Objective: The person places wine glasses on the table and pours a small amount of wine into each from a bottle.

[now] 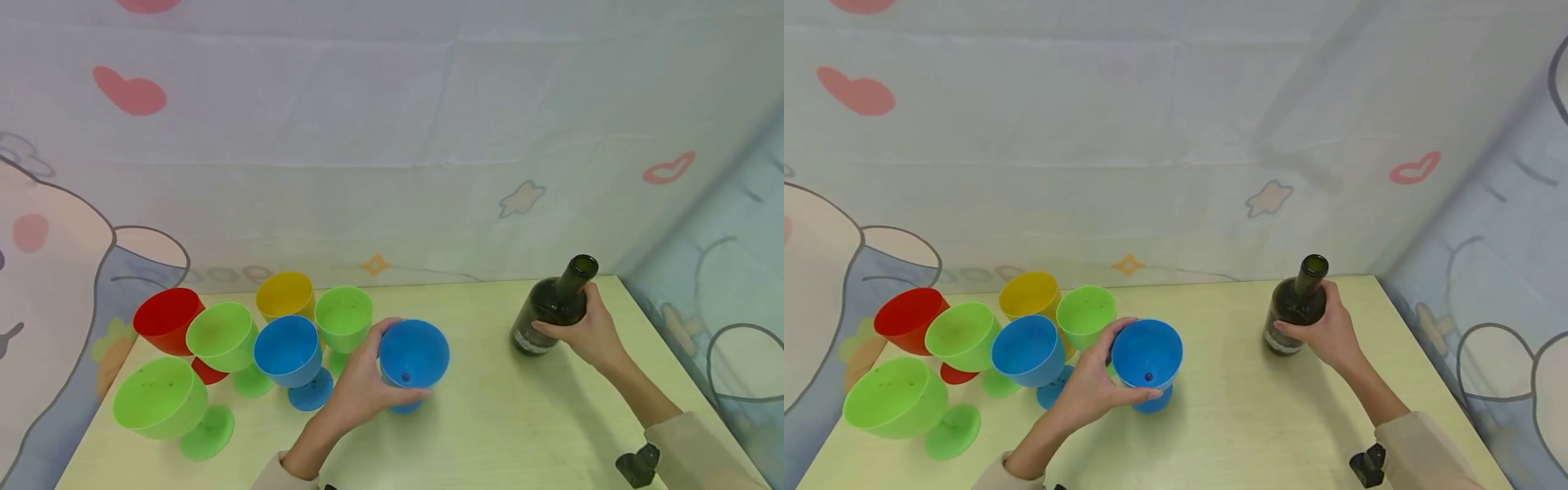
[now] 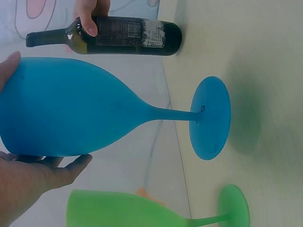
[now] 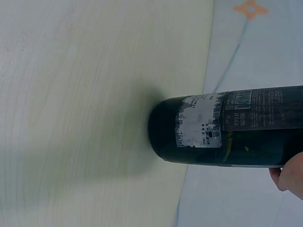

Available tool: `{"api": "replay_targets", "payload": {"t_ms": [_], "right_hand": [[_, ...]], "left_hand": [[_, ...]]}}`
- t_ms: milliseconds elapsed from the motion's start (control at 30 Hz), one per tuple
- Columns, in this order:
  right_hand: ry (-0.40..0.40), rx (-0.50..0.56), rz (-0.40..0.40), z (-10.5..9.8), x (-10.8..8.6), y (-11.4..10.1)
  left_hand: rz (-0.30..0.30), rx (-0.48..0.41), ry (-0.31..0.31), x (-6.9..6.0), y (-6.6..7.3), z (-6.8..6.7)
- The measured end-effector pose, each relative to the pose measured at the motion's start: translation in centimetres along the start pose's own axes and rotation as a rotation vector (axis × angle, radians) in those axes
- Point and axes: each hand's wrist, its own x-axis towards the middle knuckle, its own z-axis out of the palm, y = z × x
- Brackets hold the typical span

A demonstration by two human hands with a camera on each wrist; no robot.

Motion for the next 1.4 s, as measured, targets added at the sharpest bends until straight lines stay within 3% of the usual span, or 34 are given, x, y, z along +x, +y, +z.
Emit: {"api": "replay_targets", "payload": {"t_ms": [333,733,1067,1267,1400], "right_hand": [[-0.055,-0.025,-0.049,0.7,-0.9,-1.3],[-0.059,-0.117,-0.221,2.3,-2.6,-4.7],[0.026,-0.418,-0.542,3.2,-3.5,-6.0],[0.054,-0.640,-0.649,3.2,-3.8,-6.2],[0.074,-0.718,-0.686,3.2,-3.7,-6.4]], "left_hand": [[0.029,0.004,0.001,0.1,-0.3,0.2],[0.030,0.046,0.030,0.0,0.0,0.3],[-0.030,0.078,0.034,0.0,0.2,0.2],[-0.019,0.094,0.018,0.0,0.3,0.1],[-0.002,0.107,-0.001,-0.1,0.4,0.1]]}}
